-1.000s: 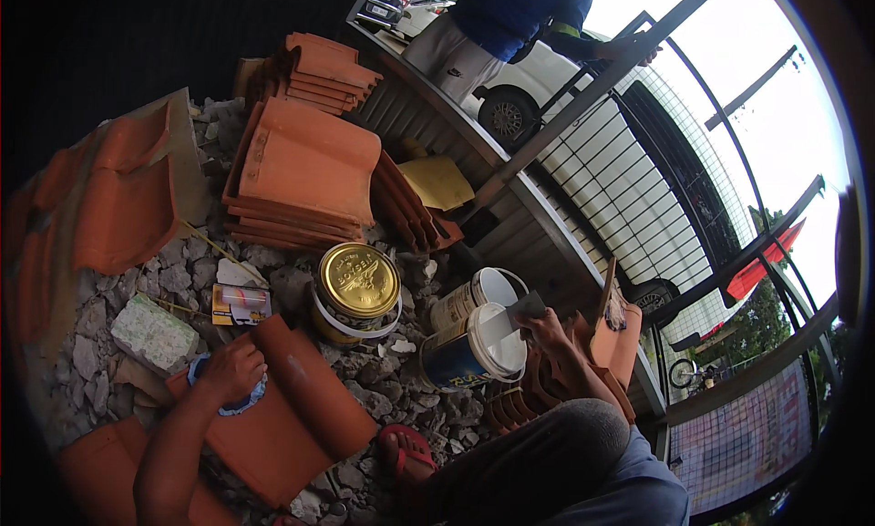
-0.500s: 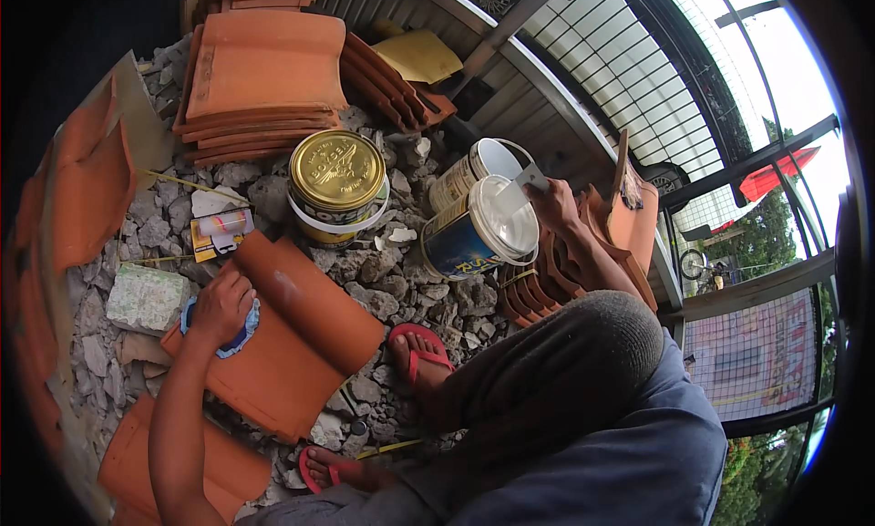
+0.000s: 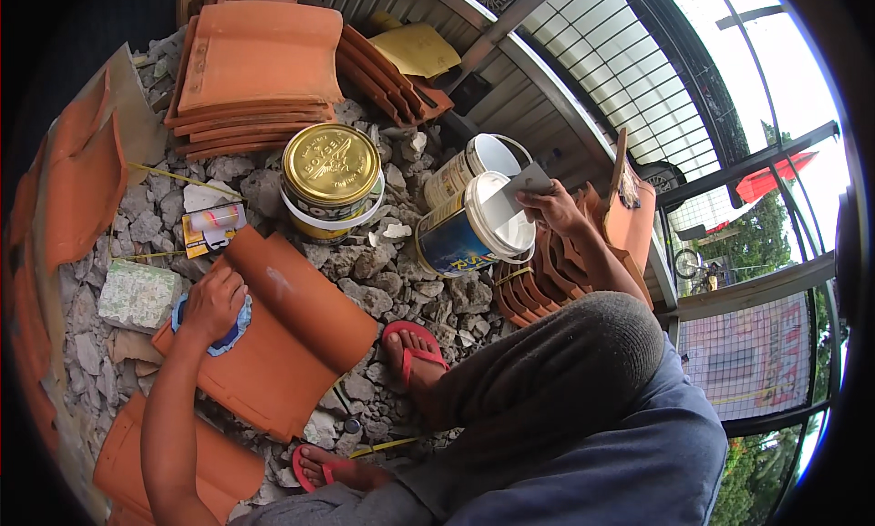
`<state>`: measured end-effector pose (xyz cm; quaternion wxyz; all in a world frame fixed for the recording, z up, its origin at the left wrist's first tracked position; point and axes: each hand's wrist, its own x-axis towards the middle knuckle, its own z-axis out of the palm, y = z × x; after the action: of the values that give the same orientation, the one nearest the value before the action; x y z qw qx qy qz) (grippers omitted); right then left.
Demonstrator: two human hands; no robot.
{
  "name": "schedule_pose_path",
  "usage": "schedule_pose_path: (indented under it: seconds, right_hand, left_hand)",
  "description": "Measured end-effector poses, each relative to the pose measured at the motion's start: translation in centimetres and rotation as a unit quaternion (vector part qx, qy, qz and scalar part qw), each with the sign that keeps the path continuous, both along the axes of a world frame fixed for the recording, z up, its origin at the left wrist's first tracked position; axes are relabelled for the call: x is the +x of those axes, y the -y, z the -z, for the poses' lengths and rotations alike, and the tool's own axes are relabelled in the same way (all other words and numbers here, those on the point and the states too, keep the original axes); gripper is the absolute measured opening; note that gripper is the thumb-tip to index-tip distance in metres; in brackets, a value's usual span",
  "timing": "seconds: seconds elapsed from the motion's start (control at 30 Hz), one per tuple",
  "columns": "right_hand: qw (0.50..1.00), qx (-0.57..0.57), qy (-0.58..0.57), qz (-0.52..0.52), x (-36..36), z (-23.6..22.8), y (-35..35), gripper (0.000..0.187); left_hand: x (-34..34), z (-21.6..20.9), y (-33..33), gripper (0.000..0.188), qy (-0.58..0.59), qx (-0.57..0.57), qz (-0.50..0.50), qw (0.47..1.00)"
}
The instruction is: The person stirs paint in a container with a scraper, attaches a roller cover onto a paint roller frame, and applies paint to a roof tile using the paint roller.
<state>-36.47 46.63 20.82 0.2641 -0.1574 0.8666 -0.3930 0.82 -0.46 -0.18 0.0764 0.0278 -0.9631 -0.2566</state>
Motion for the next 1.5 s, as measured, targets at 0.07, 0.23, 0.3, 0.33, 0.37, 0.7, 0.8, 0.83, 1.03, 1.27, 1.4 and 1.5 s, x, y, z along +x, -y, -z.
schedule_pose_path:
  seconds: [0.07,0.23,0.3,0.33,0.37,0.7,0.8,0.83,1.03,1.27,1.4,1.5]
  right_hand:
    - [1.000,-0.013,0.013,0.004,0.0,-0.4,-0.1,0.022]
    - [0.999,-0.024,0.012,0.024,-1.2,-1.4,-1.2,0.020]
    - [1.000,-0.011,-0.012,0.024,-1.7,-0.6,-0.7,0.019]
    - [0.999,0.010,-0.040,0.032,-1.7,-0.2,-1.0,0.018]
    - [0.999,0.011,-0.038,0.032,-1.7,0.2,-1.1,0.018]
    - [0.946,0.140,-0.291,0.021,-3.1,3.0,-2.9,0.025]
    - [0.921,0.180,-0.346,0.005,-2.4,3.3,-2.2,0.027]
    - [0.910,0.201,-0.362,0.008,-2.4,3.2,-2.2,0.029]
    - [0.980,0.072,-0.186,0.012,-2.5,2.7,-2.6,0.026]
    - [0.999,-0.034,-0.033,0.027,-1.6,-2.7,-2.4,0.030]
    - [0.998,-0.034,-0.026,0.038,-2.1,-4.3,-2.7,0.031]
    - [0.995,-0.041,-0.071,0.055,-3.0,-7.1,-4.4,0.032]
  left_hand:
    - [-0.2,0.1,0.0,0.016,-0.011,0.010,-0.010,1.000]
    - [-1.1,1.0,0.0,0.016,-0.024,0.010,-0.006,1.000]
    - [-0.4,0.3,0.3,0.016,-0.018,0.003,-0.014,1.000]
    - [-0.4,0.4,0.2,0.017,-0.014,0.005,-0.013,1.000]
    - [-0.3,0.4,0.1,0.017,-0.012,0.007,-0.013,1.000]
    - [-0.2,0.4,0.0,0.018,-0.007,0.013,-0.011,1.000]
    - [0.3,0.5,0.1,0.018,-0.007,0.015,-0.008,1.000]
    - [0.1,0.4,0.1,0.018,-0.002,0.015,-0.007,1.000]
    - [-0.5,0.2,-0.1,0.017,-0.007,0.015,0.005,1.000]
    - [-0.7,0.4,-0.1,0.017,-0.011,0.013,0.000,1.000]
    - [0.0,0.0,0.3,0.017,0.007,0.014,-0.009,1.000]
    - [-0.5,0.6,-0.2,0.018,-0.008,0.022,-0.002,1.000]
